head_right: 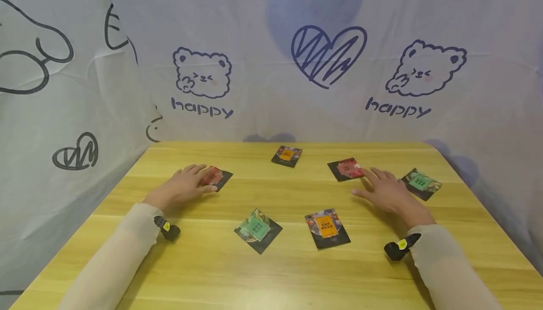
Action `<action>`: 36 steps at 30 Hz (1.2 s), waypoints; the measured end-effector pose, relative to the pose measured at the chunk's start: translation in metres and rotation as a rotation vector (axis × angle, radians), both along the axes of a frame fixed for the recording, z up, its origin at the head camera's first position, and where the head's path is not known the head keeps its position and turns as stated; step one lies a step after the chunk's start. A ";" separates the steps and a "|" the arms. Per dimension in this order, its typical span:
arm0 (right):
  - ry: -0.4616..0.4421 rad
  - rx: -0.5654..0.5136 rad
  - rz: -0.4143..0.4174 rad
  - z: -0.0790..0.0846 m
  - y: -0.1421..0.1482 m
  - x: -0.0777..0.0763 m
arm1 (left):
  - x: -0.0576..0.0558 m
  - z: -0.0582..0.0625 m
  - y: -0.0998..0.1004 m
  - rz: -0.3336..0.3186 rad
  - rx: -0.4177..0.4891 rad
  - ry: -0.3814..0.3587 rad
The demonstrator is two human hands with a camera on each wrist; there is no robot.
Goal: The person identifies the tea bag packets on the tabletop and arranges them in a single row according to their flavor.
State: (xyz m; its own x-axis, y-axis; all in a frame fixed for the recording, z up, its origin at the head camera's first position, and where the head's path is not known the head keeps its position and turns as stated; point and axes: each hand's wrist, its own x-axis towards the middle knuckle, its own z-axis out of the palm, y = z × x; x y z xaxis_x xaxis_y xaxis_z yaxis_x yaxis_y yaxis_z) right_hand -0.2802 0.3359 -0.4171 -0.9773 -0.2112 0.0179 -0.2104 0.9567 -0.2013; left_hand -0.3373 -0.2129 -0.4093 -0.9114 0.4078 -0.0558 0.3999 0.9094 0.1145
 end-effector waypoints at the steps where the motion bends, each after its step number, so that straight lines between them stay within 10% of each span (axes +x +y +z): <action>1: 0.000 -0.009 -0.001 0.001 -0.002 -0.002 | -0.001 0.000 0.000 0.001 -0.003 0.006; 36: 0.014 -0.036 -0.061 -0.012 -0.031 -0.067 | -0.022 -0.013 0.019 0.027 0.013 -0.032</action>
State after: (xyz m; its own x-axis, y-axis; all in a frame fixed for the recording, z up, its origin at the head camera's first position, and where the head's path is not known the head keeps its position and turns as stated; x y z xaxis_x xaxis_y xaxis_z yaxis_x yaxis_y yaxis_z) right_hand -0.3473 0.3050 -0.4288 -0.9879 -0.1505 0.0382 -0.1553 0.9599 -0.2332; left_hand -0.3594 -0.1938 -0.4219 -0.9199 0.3840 -0.0800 0.3712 0.9182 0.1387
